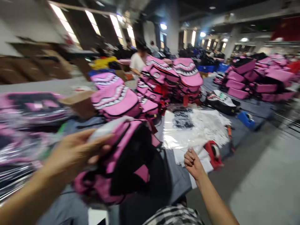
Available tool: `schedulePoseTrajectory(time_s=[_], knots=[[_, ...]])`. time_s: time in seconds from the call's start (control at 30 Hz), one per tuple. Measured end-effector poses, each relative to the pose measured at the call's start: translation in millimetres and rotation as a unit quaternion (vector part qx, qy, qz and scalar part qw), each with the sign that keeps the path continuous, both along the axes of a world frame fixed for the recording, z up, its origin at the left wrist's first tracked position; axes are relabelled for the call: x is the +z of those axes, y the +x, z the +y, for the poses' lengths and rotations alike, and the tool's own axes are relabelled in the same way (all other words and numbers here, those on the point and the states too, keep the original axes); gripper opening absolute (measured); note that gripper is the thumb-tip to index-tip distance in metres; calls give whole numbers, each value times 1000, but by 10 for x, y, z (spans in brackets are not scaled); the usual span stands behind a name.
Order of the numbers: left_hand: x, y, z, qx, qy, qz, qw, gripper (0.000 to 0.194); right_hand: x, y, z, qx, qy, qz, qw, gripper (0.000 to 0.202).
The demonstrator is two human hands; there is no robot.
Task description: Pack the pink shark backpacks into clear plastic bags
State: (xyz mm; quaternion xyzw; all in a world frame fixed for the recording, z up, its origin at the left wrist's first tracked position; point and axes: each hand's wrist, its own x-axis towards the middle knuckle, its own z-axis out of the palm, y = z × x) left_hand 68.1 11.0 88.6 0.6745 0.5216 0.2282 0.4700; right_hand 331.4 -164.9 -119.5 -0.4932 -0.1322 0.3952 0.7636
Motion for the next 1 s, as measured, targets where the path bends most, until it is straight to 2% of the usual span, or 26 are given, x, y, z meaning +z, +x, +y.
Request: schedulePoseTrajectory(time_s=[0.07, 0.13, 0.2, 0.27, 0.33, 0.4, 0.6, 0.63, 0.7, 0.77, 0.83, 0.9, 1.0], knots=[[8, -8, -39, -10, -25, -71, 997, 49, 637, -241, 313, 107, 107, 13, 988, 52], [-29, 38, -66, -27, -31, -143, 989, 50, 1202, -487, 563, 189, 161, -23, 968, 51], [-79, 95, -91, -35, -24, -185, 982, 48, 1592, -721, 778, 241, 176, -85, 951, 50], [-123, 132, -125, -48, -22, -210, 976, 47, 1776, -904, 976, 265, 159, -139, 941, 52], [-153, 143, -161, -63, -27, -225, 972, 47, 1804, -1010, 1143, 267, 125, -169, 941, 57], [-172, 141, -183, -79, -30, -239, 967, 47, 1760, -1048, 1250, 259, 91, -189, 943, 60], [-217, 157, -170, -100, -35, -259, 960, 48, 1707, -1015, 1281, 231, 32, -260, 937, 57], [-224, 160, -165, -96, -31, -260, 960, 52, 1721, -1006, 1278, 232, 24, -265, 936, 55], [-232, 155, -160, -96, -11, -262, 960, 76, 1755, -988, 1280, 240, 4, -267, 933, 53], [-226, 136, -160, -123, 17, -256, 959, 96, 1792, -965, 1289, 254, -18, -259, 932, 53], [-211, 109, -162, -156, 31, -235, 959, 89, 1824, -939, 1289, 277, -33, -247, 928, 54], [-197, 86, -158, -163, 27, -218, 962, 77, 1844, -912, 1270, 301, -34, -235, 924, 55], [-189, 65, -142, -155, 12, -219, 963, 82, 1846, -876, 1209, 332, -15, -219, 917, 54]])
